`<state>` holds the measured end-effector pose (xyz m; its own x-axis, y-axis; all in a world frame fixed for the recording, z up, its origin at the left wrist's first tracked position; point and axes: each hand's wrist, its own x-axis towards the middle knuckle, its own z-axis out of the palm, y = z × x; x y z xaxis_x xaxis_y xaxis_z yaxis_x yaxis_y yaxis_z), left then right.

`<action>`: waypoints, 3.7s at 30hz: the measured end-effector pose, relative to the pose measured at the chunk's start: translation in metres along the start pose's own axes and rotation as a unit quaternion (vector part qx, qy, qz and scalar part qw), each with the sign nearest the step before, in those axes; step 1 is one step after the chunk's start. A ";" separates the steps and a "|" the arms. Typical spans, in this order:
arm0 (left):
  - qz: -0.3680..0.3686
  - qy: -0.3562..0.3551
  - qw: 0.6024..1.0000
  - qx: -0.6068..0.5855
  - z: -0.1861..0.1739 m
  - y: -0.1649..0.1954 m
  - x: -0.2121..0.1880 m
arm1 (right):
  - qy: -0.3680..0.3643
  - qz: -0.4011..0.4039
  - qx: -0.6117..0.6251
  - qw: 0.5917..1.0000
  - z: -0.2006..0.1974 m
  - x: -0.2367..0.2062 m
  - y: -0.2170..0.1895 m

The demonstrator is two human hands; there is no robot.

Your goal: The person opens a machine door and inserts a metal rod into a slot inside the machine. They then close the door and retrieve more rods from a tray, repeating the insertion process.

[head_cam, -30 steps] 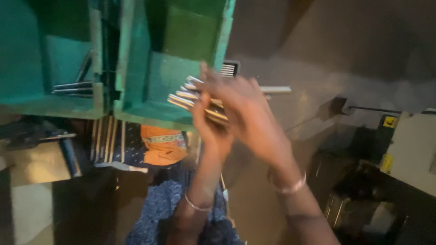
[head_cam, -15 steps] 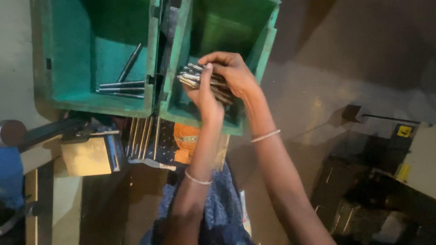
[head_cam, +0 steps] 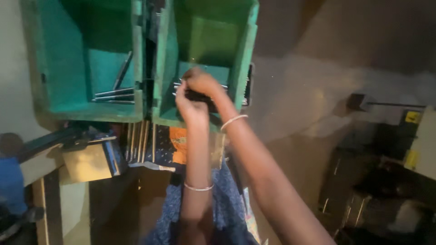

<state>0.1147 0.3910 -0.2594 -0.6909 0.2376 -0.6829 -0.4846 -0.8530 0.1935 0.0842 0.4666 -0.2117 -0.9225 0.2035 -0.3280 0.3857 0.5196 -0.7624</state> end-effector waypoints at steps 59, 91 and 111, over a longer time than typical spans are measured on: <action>0.043 -0.375 0.134 0.916 -0.311 -0.248 0.234 | 0.184 0.334 -0.266 0.885 0.158 -0.011 0.485; -0.039 -0.418 0.022 0.907 -0.286 -0.249 0.242 | -0.186 0.287 -0.064 0.937 0.161 -0.012 0.534; 0.026 -0.498 0.053 0.865 -0.298 -0.252 0.248 | 0.016 0.462 0.494 0.737 0.189 -0.058 0.586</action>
<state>0.2253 0.5260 -0.6870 0.0171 0.8979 -0.4399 0.8029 0.2498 0.5412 0.3667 0.6027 -0.7452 -0.2536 0.1191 -0.9600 0.6579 -0.7063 -0.2614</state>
